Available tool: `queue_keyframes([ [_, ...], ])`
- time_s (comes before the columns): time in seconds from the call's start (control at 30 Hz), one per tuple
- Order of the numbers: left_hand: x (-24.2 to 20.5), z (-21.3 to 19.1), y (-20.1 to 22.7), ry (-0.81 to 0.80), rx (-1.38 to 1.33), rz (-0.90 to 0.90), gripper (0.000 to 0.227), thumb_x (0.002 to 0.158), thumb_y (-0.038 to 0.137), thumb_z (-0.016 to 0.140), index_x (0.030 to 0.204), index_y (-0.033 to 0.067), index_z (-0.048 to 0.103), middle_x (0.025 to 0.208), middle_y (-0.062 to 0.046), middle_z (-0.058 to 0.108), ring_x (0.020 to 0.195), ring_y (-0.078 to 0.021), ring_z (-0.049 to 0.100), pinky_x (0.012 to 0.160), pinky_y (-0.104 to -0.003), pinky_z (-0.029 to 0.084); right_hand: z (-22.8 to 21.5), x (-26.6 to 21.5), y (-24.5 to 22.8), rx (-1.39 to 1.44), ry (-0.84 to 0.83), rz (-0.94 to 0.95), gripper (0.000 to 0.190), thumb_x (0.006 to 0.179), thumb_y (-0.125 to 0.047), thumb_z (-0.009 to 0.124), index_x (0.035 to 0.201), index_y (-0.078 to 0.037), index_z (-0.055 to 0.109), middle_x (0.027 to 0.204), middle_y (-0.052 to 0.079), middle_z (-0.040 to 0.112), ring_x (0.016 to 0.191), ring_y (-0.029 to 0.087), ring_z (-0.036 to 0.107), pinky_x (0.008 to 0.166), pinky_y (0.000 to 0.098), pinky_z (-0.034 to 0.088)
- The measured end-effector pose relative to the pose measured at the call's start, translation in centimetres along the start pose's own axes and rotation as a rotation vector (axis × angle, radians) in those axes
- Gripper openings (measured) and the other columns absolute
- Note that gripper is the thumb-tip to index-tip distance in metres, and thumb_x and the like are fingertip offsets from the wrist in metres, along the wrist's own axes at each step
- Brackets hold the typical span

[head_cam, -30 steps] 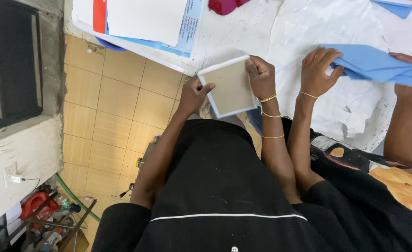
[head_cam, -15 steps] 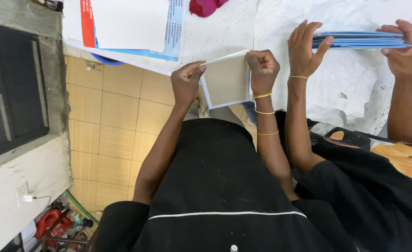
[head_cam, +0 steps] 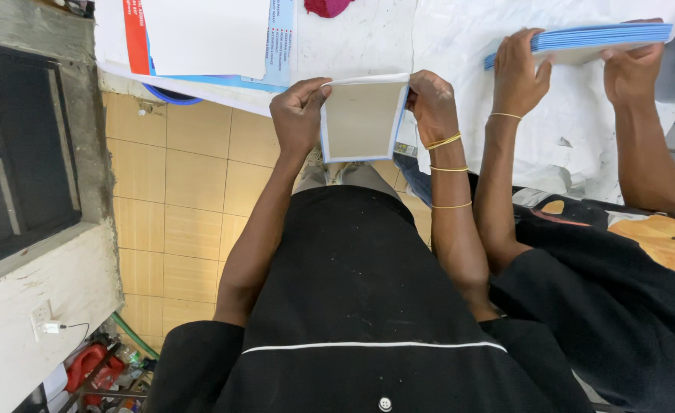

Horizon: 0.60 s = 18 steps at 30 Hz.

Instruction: The person assembles books by placing white paper sheets between blue covers. They wipe the covers with a pink cloth and use a brush to smooth the pages. The person stacks the finished books on the table.

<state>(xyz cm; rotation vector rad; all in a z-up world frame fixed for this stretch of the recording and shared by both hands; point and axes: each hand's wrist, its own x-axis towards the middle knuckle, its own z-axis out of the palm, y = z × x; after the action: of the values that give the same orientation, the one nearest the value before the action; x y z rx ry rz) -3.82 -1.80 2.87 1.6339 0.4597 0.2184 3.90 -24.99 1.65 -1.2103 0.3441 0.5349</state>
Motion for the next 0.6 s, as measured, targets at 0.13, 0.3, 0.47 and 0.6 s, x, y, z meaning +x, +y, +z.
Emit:
queue_keyframes([
  [0.13,0.4,0.4,0.5,-0.025,-0.151,-0.154,0.028,0.084,0.025,0.082,0.102,0.004,0.08,0.091,-0.008,0.082,0.084,-0.0126,0.076,0.076,-0.024,0.061,-25.5,6.8,-10.0,-0.378,-0.059,-0.471,0.02,0.095,-0.006,0.066,0.097,-0.016,0.048,0.091,0.001,0.048,0.089,0.02,0.048,0.09,0.0367,0.041],
  [0.3,0.4,-0.2,1.3,-0.258,-0.426,-0.281,0.049,0.087,0.035,0.079,0.12,-0.0003,0.074,0.106,-0.011,0.079,0.091,-0.0149,0.07,0.075,-0.029,0.064,-16.2,5.1,-5.7,-0.341,-0.023,-0.625,0.028,0.097,0.0,0.068,0.1,-0.016,0.044,0.095,0.002,0.045,0.094,0.022,0.046,0.097,0.0394,0.038],
  [0.47,-0.5,2.3,-0.4,0.238,0.112,0.123,0.022,0.098,0.011,0.068,0.115,0.007,0.079,0.059,0.011,0.044,0.059,-0.0037,0.032,0.054,-0.025,0.031,1.6,0.9,3.1,-0.117,0.363,-0.494,0.019,0.086,-0.008,0.056,0.07,-0.013,0.047,0.068,-0.004,0.047,0.064,0.008,0.037,0.059,0.0261,0.033],
  [0.6,0.3,0.9,2.5,-0.013,-0.075,-0.04,0.034,0.098,0.021,0.058,0.11,-0.0007,0.08,0.079,0.009,0.071,0.059,-0.0044,0.02,0.05,-0.025,0.021,0.3,1.7,3.1,-0.08,0.418,-0.497,0.018,0.086,-0.011,0.059,0.069,-0.012,0.051,0.067,-0.006,0.043,0.065,0.008,0.035,0.061,0.0263,0.032],
])
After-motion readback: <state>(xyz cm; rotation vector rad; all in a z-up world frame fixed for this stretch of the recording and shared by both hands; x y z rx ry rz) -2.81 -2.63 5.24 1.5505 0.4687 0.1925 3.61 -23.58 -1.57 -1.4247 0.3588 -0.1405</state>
